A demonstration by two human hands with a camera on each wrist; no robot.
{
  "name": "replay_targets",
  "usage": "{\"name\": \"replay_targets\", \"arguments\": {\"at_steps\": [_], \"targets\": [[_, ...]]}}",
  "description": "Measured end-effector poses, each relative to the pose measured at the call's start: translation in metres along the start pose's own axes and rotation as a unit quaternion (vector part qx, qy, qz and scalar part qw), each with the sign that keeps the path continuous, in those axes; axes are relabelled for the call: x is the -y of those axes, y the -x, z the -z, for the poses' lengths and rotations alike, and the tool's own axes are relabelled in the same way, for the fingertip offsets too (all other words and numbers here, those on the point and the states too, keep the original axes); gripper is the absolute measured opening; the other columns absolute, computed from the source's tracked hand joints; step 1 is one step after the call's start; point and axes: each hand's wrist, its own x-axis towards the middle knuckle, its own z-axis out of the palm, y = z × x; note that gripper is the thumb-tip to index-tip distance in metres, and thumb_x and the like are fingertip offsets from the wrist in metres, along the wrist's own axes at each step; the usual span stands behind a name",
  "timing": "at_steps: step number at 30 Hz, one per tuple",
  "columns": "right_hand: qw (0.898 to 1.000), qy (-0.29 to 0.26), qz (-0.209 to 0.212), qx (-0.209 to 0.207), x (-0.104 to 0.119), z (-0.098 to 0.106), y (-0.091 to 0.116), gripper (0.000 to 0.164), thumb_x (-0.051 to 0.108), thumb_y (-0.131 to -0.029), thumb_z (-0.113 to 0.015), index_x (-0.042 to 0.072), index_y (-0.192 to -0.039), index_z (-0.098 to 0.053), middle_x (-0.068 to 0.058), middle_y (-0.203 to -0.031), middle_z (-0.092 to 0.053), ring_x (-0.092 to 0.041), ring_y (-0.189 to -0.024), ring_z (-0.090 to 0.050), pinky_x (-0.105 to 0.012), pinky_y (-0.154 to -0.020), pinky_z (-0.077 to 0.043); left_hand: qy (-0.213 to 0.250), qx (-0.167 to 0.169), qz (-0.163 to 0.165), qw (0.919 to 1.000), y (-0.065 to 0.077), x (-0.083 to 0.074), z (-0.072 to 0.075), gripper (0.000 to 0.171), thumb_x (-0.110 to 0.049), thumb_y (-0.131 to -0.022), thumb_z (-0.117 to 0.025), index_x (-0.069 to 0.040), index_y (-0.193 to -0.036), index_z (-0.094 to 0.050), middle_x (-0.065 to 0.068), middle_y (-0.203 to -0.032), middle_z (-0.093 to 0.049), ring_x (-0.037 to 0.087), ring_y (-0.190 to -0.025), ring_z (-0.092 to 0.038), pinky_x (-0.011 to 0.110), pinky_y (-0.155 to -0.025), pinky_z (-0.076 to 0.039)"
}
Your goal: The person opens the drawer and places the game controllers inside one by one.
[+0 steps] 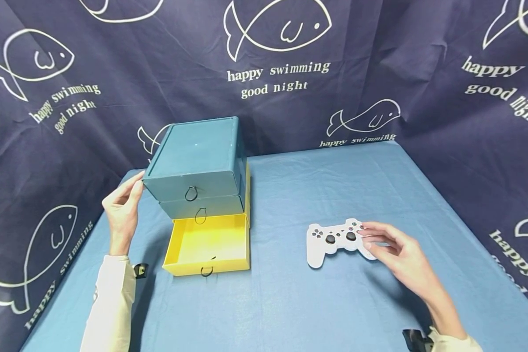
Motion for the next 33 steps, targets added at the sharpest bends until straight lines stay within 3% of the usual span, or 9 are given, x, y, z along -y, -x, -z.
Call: {"name": "replay_targets", "arguments": {"at_steps": [8,16,26,30,33], "targets": [[1.0,0.013,-0.023,0.002,-0.015,0.015,-0.002,0.046,-0.01,-0.095,-0.067,-0.001,-0.139,-0.06,0.005,-0.121,-0.073,-0.002,-0.105,-0.067,-0.013,-0.085,-0.048,0.006,-0.001,0.007,1.0,0.0,0.003,0.0,0.027,0.012,-0.097,-0.062,0.017,-0.123,-0.065,0.001,-0.108,-0.077,0.006,-0.088,-0.07,0.02,-0.082,-0.049],[1.0,0.021,-0.013,0.015,-0.022,0.02,-0.007,0.054,-0.011,-0.092,-0.069,0.001,-0.143,-0.056,0.007,-0.121,-0.071,-0.002,-0.105,-0.067,-0.012,-0.085,-0.048,0.001,0.0,0.006,1.0,0.0,0.001,0.0,0.026,0.004,-0.099,-0.066,0.01,-0.123,-0.07,0.003,-0.108,-0.078,0.007,-0.087,-0.07,0.021,-0.08,-0.049],[0.997,0.019,-0.046,0.051,-0.034,0.022,-0.014,0.057,-0.006,-0.091,-0.074,0.014,-0.141,-0.058,0.014,-0.12,-0.067,0.001,-0.103,-0.065,-0.013,-0.082,-0.048,-0.015,0.003,0.008,0.9998,0.0,0.002,0.003,0.027,-0.004,-0.1,-0.068,0.007,-0.124,-0.072,0.006,-0.108,-0.078,0.01,-0.086,-0.07,0.022,-0.079,-0.05],[0.996,0.034,-0.053,0.061,-0.038,0.022,-0.017,0.056,-0.004,-0.09,-0.076,0.008,-0.141,-0.057,0.014,-0.119,-0.066,0.002,-0.102,-0.065,-0.012,-0.082,-0.048,-0.012,0.003,0.012,0.9999,0.0,0.001,0.002,0.026,-0.003,-0.1,-0.068,0.005,-0.124,-0.073,0.005,-0.109,-0.077,0.012,-0.088,-0.07,0.023,-0.08,-0.05],[0.994,0.053,-0.065,0.073,-0.038,0.022,-0.019,0.057,-0.001,-0.09,-0.077,-0.002,-0.141,-0.053,0.008,-0.119,-0.066,0.002,-0.101,-0.063,-0.014,-0.081,-0.048,-0.008,0.003,0.016,0.9998,0.0,-0.001,0.002,0.026,0.0,-0.099,-0.067,0.005,-0.124,-0.072,0.004,-0.109,-0.077,0.012,-0.088,-0.07,0.023,-0.08,-0.05]]}}
